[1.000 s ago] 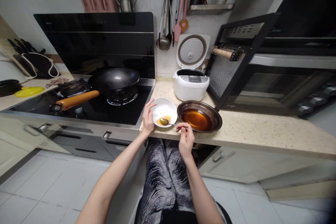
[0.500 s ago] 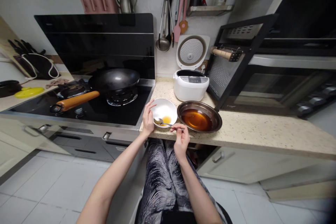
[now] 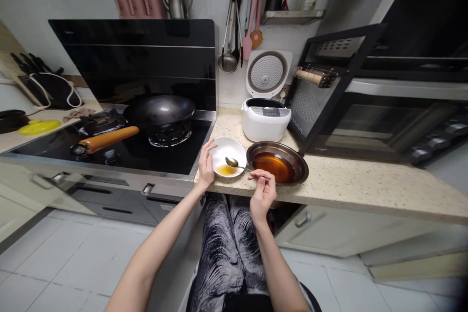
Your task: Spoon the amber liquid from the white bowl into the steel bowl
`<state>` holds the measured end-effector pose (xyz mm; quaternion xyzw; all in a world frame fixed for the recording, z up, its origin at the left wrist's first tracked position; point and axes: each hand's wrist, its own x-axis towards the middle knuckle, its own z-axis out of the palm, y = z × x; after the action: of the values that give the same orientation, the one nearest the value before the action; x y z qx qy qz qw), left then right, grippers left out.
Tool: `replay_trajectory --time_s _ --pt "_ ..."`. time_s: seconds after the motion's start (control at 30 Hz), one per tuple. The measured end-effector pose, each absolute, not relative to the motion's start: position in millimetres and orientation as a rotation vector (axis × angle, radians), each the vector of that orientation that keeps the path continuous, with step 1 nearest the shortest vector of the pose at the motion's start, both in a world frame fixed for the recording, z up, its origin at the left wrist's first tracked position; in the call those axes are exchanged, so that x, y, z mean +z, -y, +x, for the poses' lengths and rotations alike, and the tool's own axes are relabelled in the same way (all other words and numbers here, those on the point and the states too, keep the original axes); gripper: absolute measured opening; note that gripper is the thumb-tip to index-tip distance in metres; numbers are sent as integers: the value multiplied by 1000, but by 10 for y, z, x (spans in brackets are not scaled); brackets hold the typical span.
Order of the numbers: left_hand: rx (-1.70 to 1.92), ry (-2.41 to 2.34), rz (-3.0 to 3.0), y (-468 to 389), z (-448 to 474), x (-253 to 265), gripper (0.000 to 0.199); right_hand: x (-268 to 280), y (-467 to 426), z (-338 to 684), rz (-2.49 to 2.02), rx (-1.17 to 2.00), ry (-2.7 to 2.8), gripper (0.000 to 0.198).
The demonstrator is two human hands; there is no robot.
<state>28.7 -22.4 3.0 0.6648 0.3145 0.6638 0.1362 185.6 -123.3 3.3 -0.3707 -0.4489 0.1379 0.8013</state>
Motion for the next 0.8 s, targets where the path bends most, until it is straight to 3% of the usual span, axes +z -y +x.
replay_trajectory --time_s 0.8 --pt "1946 -904 1913 200 283 20 41 52 1228 2204 -909 -37 929 20"
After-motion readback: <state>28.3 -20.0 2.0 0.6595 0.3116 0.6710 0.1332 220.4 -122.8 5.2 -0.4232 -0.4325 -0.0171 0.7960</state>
